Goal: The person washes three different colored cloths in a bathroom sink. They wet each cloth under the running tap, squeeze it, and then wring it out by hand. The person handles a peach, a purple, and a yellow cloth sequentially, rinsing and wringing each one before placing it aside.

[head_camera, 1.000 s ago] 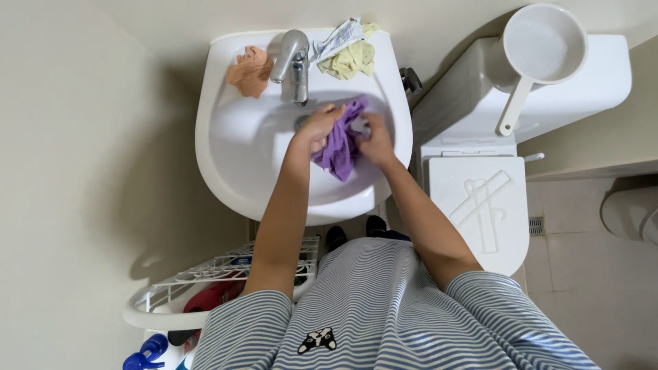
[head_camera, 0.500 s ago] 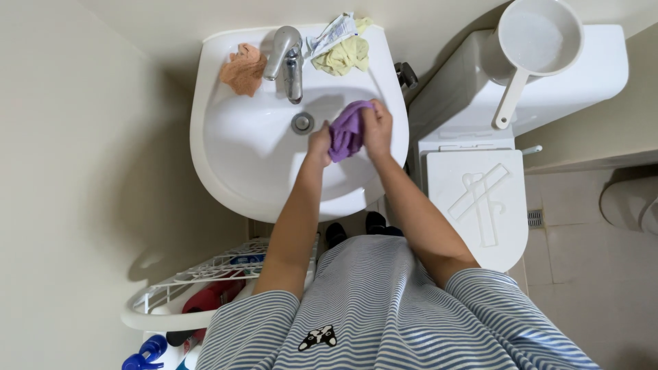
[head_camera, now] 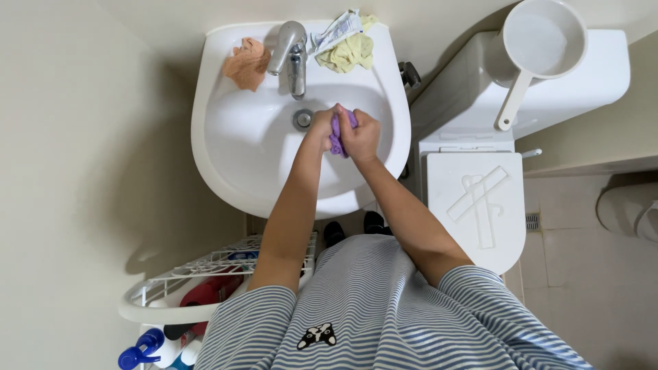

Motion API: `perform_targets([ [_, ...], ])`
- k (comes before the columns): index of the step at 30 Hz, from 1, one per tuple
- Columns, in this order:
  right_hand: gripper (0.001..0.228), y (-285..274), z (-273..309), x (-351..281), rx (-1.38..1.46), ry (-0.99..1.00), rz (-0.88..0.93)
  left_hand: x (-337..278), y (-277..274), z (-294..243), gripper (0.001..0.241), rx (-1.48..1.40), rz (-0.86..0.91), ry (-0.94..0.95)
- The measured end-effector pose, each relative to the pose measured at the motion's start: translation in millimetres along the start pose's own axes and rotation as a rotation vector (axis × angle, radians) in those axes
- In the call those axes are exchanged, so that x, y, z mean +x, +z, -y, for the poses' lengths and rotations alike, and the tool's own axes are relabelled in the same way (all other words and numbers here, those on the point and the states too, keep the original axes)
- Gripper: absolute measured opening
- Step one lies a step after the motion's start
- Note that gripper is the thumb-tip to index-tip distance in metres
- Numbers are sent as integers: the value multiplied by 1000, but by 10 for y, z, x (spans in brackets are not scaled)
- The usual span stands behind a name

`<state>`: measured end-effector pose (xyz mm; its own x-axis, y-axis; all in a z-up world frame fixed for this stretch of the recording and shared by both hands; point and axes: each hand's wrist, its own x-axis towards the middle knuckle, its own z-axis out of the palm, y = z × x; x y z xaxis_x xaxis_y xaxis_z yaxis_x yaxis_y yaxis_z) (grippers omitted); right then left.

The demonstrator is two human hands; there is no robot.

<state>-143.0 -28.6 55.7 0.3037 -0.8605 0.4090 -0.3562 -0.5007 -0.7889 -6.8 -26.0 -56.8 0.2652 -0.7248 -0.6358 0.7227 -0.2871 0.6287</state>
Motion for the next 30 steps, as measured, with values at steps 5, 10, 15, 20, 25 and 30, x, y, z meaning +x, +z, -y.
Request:
perform_targets([
  [5, 51, -23, -285, 63, 34, 71, 131, -684, 296, -407, 37, 126, 139, -5],
  [10, 43, 141, -835, 143, 164, 361, 276, -718, 197, -523, 42, 164, 183, -10],
  [15, 32, -89, -478, 248, 869, 619, 315, -277, -144, -153, 49, 111, 36, 30],
  [20, 34, -92, -467, 175, 1163, 628, 399, -829, 301, -212, 59, 250, -155, -199],
  [25, 48, -185, -555, 241, 714, 848, 579, -419, 153, 112, 42, 357, -353, 642],
  [30, 61, -464, 81, 418, 812, 1355, 718, -907, 488, -118, 44, 733, -421, 891],
])
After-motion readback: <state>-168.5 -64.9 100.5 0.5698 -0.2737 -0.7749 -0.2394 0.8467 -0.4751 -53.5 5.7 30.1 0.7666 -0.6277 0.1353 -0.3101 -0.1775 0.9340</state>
